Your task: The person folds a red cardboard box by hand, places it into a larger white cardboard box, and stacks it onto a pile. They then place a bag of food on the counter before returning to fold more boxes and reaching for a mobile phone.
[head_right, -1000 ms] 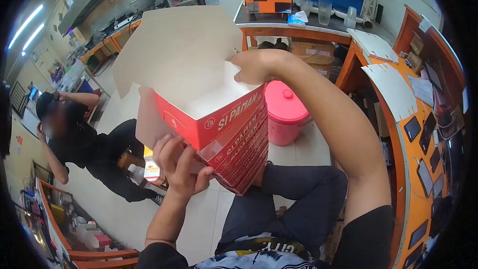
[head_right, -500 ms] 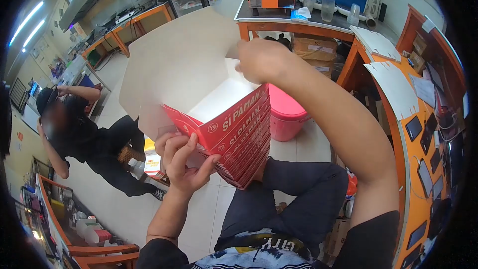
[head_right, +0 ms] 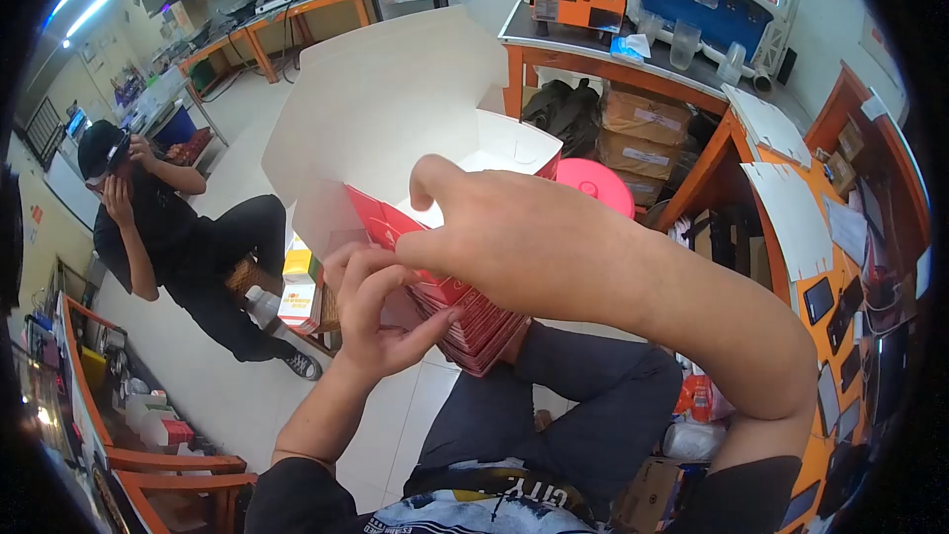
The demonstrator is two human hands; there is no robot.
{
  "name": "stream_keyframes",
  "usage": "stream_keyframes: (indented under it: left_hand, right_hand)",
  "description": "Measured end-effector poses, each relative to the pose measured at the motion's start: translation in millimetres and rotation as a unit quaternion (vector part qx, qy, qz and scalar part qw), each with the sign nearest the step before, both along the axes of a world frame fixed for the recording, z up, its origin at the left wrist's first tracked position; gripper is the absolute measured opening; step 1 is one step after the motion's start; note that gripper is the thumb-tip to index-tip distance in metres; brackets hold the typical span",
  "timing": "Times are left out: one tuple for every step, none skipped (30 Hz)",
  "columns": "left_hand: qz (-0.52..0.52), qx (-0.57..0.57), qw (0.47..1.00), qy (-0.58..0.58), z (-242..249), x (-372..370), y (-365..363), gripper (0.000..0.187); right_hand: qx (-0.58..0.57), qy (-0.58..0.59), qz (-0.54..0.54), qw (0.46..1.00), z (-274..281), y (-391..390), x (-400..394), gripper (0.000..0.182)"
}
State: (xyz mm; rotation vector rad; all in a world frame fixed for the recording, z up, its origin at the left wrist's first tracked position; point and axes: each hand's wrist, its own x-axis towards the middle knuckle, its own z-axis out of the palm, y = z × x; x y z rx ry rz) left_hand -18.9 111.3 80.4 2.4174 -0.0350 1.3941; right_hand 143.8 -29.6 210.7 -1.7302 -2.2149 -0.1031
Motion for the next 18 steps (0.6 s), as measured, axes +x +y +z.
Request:
stream_keyframes:
  left_hand:
    - [-0.008, 0.001, 1.0, 0.016, 2, -1, 1, 0.048]
    - [-0.015, 0.001, 1.0, 0.021, 3, 0, 2, 0.047]
    - [-0.023, 0.002, 0.999, 0.025, 4, 1, 3, 0.046]
    - [-0.031, 0.003, 0.999, 0.028, 4, 1, 3, 0.044]
    - [-0.029, 0.006, 0.999, 0.034, 4, 1, 4, 0.044]
    - [-0.028, 0.008, 0.999, 0.04, 4, 0, 4, 0.044]
    - [-0.026, 0.01, 0.999, 0.046, 4, 0, 3, 0.043]
    - [-0.011, 0.005, 0.999, 0.044, 4, -1, 1, 0.044]
    - [0.004, 0.0, 0.999, 0.042, 5, -3, -3, 0.045]
    - [0.021, -0.005, 0.999, 0.039, 5, -5, -5, 0.045]
    - [0.028, -0.015, 0.999, -0.012, 5, -7, -6, 0.046]
    - [0.035, -0.024, 0.997, -0.064, 6, -11, -6, 0.047]
    - [0.043, -0.032, 0.992, -0.115, 6, -14, -4, 0.048]
    - [0.07, -0.011, 0.98, -0.186, 1, -11, 7, 0.059]
    - [0.094, -0.081, 0.977, -0.171, 4, -6, 15, 0.054]
    - [0.12, -0.15, 0.969, -0.156, 9, 0, 23, 0.049]
    - [0.145, -0.218, 0.955, -0.142, 12, 2, 29, 0.044]
    - [0.076, -0.296, 0.946, -0.104, 12, 2, 32, 0.039]
  right_hand:
    - [-0.013, -0.019, 0.009, 1.0, 1, 0, -1, 0.013]
    - [-0.026, -0.038, 0.018, 0.999, 3, -1, -2, 0.013]
    - [-0.039, -0.057, 0.026, 0.997, 4, -2, -3, 0.012]
    - [-0.02, -0.059, 0.043, 0.997, 1, -2, -3, 0.014]
    - [-0.001, -0.062, 0.06, 0.996, -5, -2, -3, 0.016]
    - [0.018, -0.066, 0.077, 0.995, -9, -2, -3, 0.018]
    - [0.001, -0.051, 0.076, 0.996, -11, -3, -1, 0.017]
    - [-0.016, -0.037, 0.076, 0.996, -13, -4, 0, 0.017]
    - [-0.033, -0.023, 0.076, 0.996, -13, -5, 0, 0.018]
    - [-0.031, 0.012, 0.055, 0.998, -13, -5, -2, 0.021]
    - [-0.029, 0.046, 0.035, 0.998, -12, -5, -6, 0.024]
    - [-0.027, 0.08, 0.015, 0.996, -10, -5, -9, 0.027]
    - [-0.058, 0.112, -0.014, 0.992, -4, -5, -11, 0.032]
    - [-0.089, 0.145, -0.044, 0.984, 4, -6, -14, 0.038]
    - [-0.12, 0.18, -0.073, 0.974, 7, -4, -16, 0.044]
    - [-0.118, 0.18, -0.1, 0.971, 8, 1, -18, 0.042]
    - [-0.116, 0.178, -0.126, 0.969, 10, 10, -21, 0.04]
    - [-0.112, 0.175, -0.152, 0.966, 13, 19, -23, 0.039]
